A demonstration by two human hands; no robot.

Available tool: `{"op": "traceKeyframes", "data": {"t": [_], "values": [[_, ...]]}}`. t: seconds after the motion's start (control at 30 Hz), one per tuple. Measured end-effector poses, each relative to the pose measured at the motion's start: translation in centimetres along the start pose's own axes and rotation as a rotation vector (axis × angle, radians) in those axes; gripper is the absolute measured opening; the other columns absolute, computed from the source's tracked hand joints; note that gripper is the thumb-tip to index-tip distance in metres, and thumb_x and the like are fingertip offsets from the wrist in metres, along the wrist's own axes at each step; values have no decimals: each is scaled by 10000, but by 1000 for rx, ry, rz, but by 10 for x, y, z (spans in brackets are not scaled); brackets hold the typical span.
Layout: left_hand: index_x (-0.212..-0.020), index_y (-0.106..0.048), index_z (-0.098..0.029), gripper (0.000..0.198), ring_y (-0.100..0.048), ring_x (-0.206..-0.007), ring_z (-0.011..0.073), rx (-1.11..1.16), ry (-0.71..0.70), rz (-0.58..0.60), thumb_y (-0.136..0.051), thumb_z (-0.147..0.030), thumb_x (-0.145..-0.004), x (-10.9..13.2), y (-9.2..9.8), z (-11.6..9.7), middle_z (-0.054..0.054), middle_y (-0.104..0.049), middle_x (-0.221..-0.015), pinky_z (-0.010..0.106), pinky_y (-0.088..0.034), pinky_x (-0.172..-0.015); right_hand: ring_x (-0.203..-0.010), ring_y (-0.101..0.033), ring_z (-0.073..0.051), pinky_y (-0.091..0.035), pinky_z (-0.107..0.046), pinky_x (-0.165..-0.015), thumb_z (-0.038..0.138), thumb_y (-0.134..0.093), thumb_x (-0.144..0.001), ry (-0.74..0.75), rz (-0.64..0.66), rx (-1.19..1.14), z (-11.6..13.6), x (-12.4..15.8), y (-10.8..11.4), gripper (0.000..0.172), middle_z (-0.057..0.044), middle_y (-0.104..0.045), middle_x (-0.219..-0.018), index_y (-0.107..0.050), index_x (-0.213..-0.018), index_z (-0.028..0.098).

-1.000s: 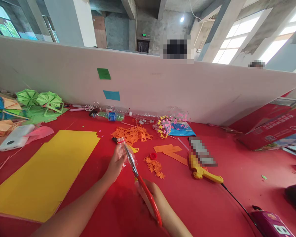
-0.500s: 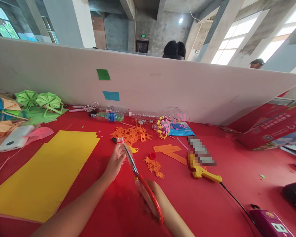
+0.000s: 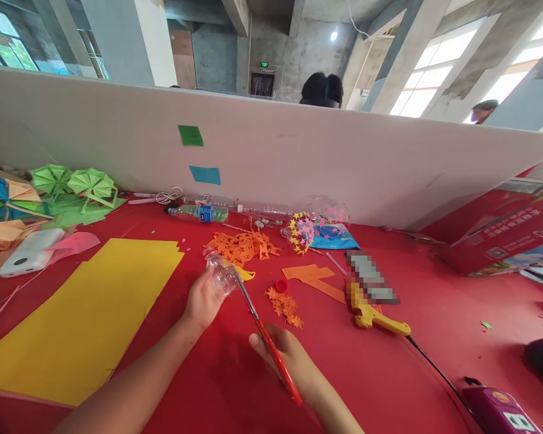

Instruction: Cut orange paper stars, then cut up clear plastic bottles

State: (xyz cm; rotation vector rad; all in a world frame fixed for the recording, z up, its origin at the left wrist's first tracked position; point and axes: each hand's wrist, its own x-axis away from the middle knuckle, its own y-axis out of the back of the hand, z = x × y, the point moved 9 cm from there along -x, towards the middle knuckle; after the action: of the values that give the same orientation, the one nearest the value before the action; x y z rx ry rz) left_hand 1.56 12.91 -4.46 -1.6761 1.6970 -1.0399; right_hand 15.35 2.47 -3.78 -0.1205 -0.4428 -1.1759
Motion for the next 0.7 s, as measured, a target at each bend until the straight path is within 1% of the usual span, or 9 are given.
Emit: {"op": "traceKeyframes", "data": {"t": [0.07, 0.17, 0.27, 0.4, 0.53, 0.6, 0.7], "values": [[-1007, -584, -212, 300, -606, -900, 185, -35, 4, -20, -665, -331, -744, -1, 2, 1, 43, -642, -949, 340, -465, -821, -341, -292, -40, -226, -211, -388, 771, -490, -707, -20, 5, 31, -2, -2, 0, 574, 114, -327, -428, -331, -648, 222], [-1037, -573, -224, 361, -612, -871, 182, -78, -4, -39, -696, -245, -698, -3, 6, 1, 30, -646, -918, 326, -463, -791, -349, -291, -41, -224, -214, -397, 774, -478, -713, -19, 9, 69, -2, -2, -1, 574, 111, -338, -425, -340, -650, 220], [-1052, -567, -238, 379, -608, -852, 172, -57, -17, -51, -683, -211, -692, -4, 8, 0, 18, -639, -914, 309, -461, -764, -358, -290, -44, -212, -219, -408, 749, -467, -748, 2, 3, 77, 2, 1, 1, 553, 112, -326, -426, -327, -654, 223], [-1003, -573, -231, 312, -607, -815, 153, -44, -41, -74, -673, -241, -707, -4, 9, -5, 12, -634, -893, 290, -459, -737, -388, -308, -53, -220, -224, -431, 741, -450, -767, 36, 41, 179, 9, 7, 6, 545, 107, -313, -444, -327, -657, 221], [-906, -572, -193, 221, -616, -768, 151, -25, -69, -110, -646, -265, -711, -5, 14, -11, 14, -629, -806, 291, -468, -722, -432, -344, -63, -217, -220, -431, 760, -418, -764, 57, 108, 293, 13, 11, 9, 558, 75, -386, -505, -339, -671, 216], [-885, -568, -189, 219, -616, -742, 145, -36, -83, -133, -662, -254, -697, -6, 18, -12, 7, -623, -779, 293, -473, -718, -446, -349, -63, -219, -217, -431, 772, -407, -757, 63, 128, 335, 14, 13, 8, 569, 59, -419, -537, -344, -673, 213], [-885, -569, -191, 263, -616, -734, 142, -58, -93, -163, -712, -263, -676, -8, 21, -12, 0, -619, -777, 302, -478, -724, -455, -351, -67, -219, -213, -428, 785, -412, -740, 55, 143, 352, 15, 13, 4, 577, 58, -419, -542, -354, -687, 213]]}}
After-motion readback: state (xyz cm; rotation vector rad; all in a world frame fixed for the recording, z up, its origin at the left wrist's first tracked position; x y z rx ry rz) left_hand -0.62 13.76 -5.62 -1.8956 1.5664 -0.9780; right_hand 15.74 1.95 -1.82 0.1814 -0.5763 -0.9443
